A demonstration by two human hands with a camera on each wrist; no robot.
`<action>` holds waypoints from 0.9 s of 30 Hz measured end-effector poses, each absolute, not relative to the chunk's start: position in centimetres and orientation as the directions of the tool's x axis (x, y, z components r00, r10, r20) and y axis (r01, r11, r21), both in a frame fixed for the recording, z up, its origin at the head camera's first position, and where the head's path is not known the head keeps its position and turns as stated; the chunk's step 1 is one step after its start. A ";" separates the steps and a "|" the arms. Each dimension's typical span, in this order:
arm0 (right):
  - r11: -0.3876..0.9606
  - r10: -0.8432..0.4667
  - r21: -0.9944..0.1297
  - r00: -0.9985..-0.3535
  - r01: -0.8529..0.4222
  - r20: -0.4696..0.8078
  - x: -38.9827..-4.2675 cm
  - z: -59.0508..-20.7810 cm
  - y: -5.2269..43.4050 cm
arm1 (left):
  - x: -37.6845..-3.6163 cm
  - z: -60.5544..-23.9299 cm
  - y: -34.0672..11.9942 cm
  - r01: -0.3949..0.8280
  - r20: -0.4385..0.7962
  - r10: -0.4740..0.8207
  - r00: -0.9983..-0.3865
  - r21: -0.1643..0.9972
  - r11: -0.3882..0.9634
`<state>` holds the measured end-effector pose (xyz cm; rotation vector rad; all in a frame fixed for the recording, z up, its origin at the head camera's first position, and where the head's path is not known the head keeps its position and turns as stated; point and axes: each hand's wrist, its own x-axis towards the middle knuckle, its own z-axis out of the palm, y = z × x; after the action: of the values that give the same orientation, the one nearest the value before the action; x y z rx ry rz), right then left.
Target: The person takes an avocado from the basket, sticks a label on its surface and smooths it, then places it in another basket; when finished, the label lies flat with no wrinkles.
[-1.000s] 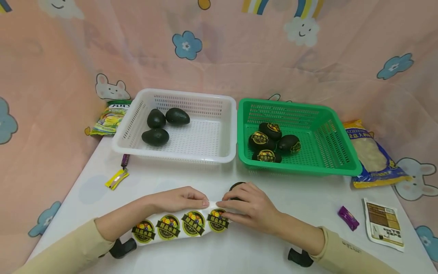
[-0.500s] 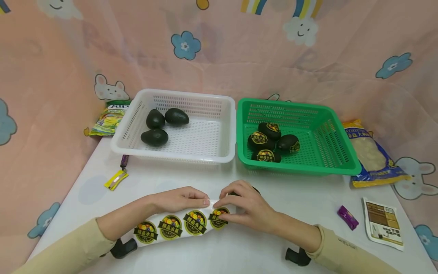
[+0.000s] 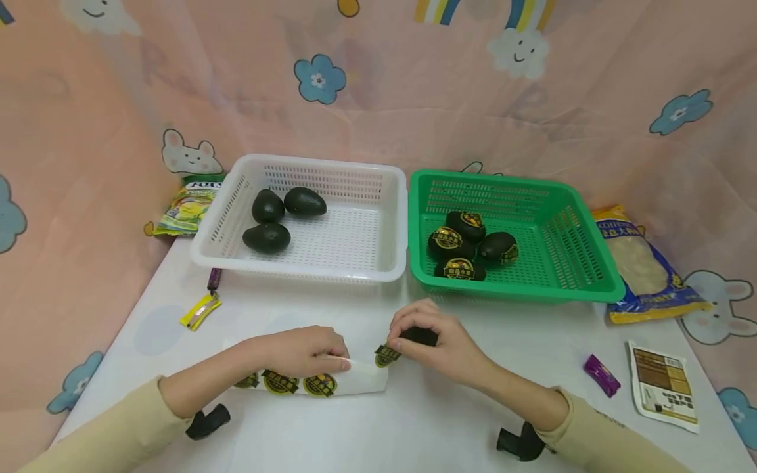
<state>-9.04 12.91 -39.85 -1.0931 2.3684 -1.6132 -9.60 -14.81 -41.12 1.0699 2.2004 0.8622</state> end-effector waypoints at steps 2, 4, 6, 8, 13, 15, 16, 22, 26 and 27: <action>0.281 -0.547 -0.868 -0.811 -0.409 0.206 -9.6 -39.3 13.5 | -9.3 -41.2 -14.2 0.526 -0.120 0.785 -0.608 0.679 0.512; 0.350 -0.522 -0.871 -0.844 -0.345 0.125 -10.1 -38.8 13.9 | -9.0 -41.0 -13.3 0.504 -0.026 0.724 -0.689 0.701 0.505; 0.384 -0.516 -0.869 -0.853 -0.311 0.077 -10.4 -38.5 14.2 | -8.8 -40.4 -12.1 0.453 0.070 0.651 -0.756 0.774 0.442; 0.392 -0.520 -0.869 -0.852 -0.302 0.061 -10.4 -38.4 14.3 | -8.8 -39.6 -10.9 0.396 0.123 0.578 -0.807 0.838 0.375; 0.394 -0.505 -0.856 -0.857 -0.336 0.103 -10.2 -38.3 14.7 | -9.0 -38.7 -9.2 0.302 0.122 0.459 -0.880 0.890 0.342; 0.406 -0.483 -0.847 -0.868 -0.342 0.118 -10.1 -38.5 15.0 | -9.1 -38.7 -8.8 0.244 0.092 0.415 -0.905 0.912 0.330; 0.411 -0.467 -0.848 -0.876 -0.336 0.120 -10.0 -38.7 15.2 | -9.1 -38.7 -8.7 0.216 0.080 0.395 -0.915 0.924 0.314; 0.411 -0.348 -0.896 -0.937 -0.165 0.013 -9.5 -39.8 16.7 | -8.9 -39.7 -7.6 0.093 0.027 0.342 -0.939 0.980 0.176; 0.439 -0.305 -0.891 -0.952 -0.115 -0.028 -9.3 -40.7 17.6 | -8.8 -40.8 -6.8 0.103 0.016 0.339 -0.941 0.965 0.240; 0.462 -0.301 -0.878 -0.953 -0.127 -0.021 -9.3 -41.0 17.7 | -8.9 -41.1 -6.6 0.125 0.028 0.335 -0.942 0.954 0.272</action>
<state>-9.29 17.72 -40.96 -0.3743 2.5350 -1.4986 -8.88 -6.63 -41.13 0.4315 2.3566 1.7415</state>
